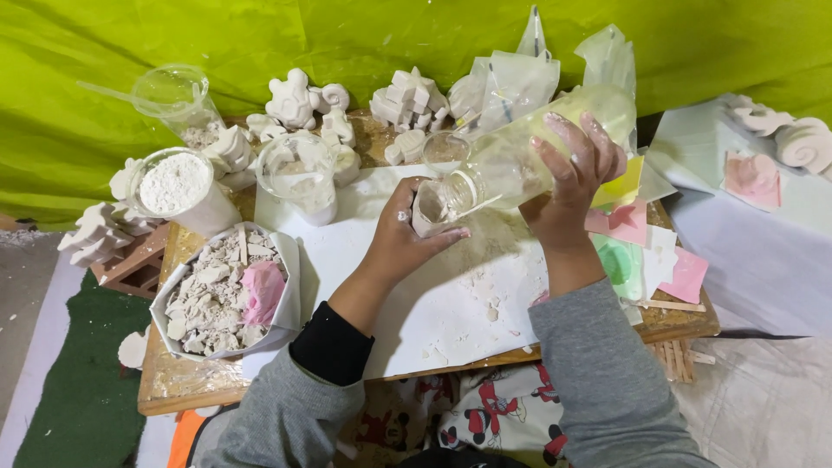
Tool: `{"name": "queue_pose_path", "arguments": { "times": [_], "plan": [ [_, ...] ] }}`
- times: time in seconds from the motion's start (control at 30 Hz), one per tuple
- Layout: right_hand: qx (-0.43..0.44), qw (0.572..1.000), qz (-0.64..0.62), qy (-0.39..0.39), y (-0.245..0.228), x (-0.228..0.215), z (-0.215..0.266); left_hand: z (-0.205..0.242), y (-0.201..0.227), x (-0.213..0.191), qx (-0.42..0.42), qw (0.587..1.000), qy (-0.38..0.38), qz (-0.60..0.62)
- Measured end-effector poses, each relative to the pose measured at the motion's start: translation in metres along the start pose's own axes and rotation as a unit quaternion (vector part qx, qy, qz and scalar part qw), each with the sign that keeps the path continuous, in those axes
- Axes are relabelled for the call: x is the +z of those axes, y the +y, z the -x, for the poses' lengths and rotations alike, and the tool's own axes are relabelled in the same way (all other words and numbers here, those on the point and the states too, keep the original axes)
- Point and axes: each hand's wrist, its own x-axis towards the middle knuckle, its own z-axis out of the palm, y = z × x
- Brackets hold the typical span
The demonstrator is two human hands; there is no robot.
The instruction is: Peeling paper and filling a small mold with white paste using a wooden stick to create a figure.
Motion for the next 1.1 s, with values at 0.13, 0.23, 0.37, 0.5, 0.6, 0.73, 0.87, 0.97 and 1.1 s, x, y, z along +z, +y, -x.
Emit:
{"name": "queue_pose_path", "arguments": {
  "times": [0.13, 0.23, 0.37, 0.5, 0.6, 0.73, 0.87, 0.97, 1.1],
  "plan": [
    [0.000, 1.000, 0.003, 0.014, -0.003, 0.003, -0.001, -0.001, 0.006, -0.001, 0.005, 1.000, 0.002, -0.011],
    [-0.006, 1.000, 0.006, 0.014, -0.003, 0.002, -0.002, -0.002, 0.004, -0.001, 0.008, 1.000, 0.000, -0.007],
    [-0.010, 0.999, 0.030, 0.019, 0.001, 0.002, 0.001, -0.001, 0.019, 0.003, 0.001, 1.000, -0.006, 0.002],
    [-0.016, 0.999, 0.039, 0.022, 0.002, 0.002, 0.000, -0.001, 0.022, 0.004, 0.001, 1.000, -0.007, -0.009],
    [-0.006, 0.999, 0.040, 0.019, -0.001, 0.002, -0.001, -0.003, 0.012, 0.005, -0.009, 0.999, -0.018, -0.035],
    [-0.008, 0.999, 0.033, 0.019, -0.001, 0.002, 0.000, -0.001, 0.021, 0.004, -0.031, 0.998, -0.027, -0.050],
    [0.005, 0.999, 0.033, 0.006, 0.000, 0.004, 0.003, 0.002, -0.001, 0.004, -0.063, 0.997, -0.027, -0.039],
    [0.010, 0.999, 0.036, 0.008, -0.004, 0.004, 0.001, 0.001, 0.012, 0.003, -0.069, 0.996, -0.025, -0.045],
    [0.020, 1.000, 0.012, -0.001, 0.000, 0.005, 0.005, 0.002, 0.018, 0.005, -0.081, 0.996, -0.030, -0.037]
  ]
}}
